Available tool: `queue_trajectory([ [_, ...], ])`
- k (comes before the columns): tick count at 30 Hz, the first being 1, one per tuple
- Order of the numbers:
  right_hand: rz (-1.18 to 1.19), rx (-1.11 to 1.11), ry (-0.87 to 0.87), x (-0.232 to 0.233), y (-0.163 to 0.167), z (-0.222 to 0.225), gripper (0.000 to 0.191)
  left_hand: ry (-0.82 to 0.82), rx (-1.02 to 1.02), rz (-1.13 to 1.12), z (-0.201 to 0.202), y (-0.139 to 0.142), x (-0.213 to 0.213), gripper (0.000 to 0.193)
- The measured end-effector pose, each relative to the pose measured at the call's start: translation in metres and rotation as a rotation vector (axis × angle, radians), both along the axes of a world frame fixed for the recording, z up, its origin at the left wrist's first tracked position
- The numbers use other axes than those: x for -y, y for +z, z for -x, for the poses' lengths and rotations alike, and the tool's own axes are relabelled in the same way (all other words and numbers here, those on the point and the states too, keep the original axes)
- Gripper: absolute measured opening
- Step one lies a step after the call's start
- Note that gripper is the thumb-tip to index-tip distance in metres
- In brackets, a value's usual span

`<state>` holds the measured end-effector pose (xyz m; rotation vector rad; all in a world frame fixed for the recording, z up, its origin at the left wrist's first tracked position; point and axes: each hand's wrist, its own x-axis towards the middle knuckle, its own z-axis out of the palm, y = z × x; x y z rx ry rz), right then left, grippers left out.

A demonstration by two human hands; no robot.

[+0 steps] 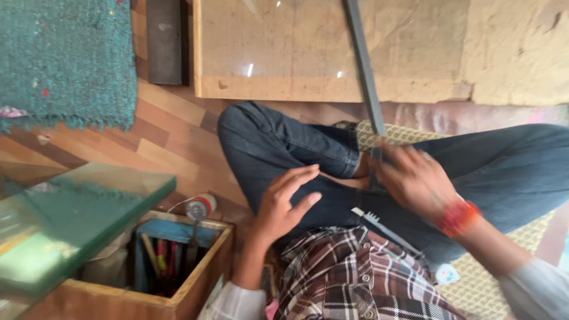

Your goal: The person sits on the floor and uses a metal ruler and a utility knife to score and snap a sheet of glass. They repeatedly measure, score, and break off strips, placing finished pieces aside.

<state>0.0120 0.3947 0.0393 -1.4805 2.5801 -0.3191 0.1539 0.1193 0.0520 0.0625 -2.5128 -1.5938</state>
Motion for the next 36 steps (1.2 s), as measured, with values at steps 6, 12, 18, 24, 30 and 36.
queue_trajectory([
  [6,0.081,-0.09,-0.307,0.055,-0.033,0.049,0.049,0.136,-0.169,0.259,0.067,-0.039,0.046,0.026],
  [12,0.091,0.002,-0.397,0.059,-0.038,0.05,0.055,-0.076,-0.09,0.641,0.167,-0.073,0.089,0.052],
  [18,0.146,-0.025,-0.446,0.036,-0.065,0.061,0.055,0.07,-0.106,0.808,0.174,-0.138,0.084,0.071],
  [24,0.074,-0.133,-0.495,0.018,-0.07,0.069,0.056,0.148,-0.121,0.78,0.154,-0.164,0.076,0.066],
  [30,0.442,0.21,-0.349,0.045,-0.067,0.029,0.048,0.146,-0.089,0.731,0.138,-0.151,0.056,0.067],
  [36,1.03,1.817,-0.97,0.095,-0.13,0.027,0.054,0.152,0.015,0.748,0.121,-0.142,0.034,0.075],
])
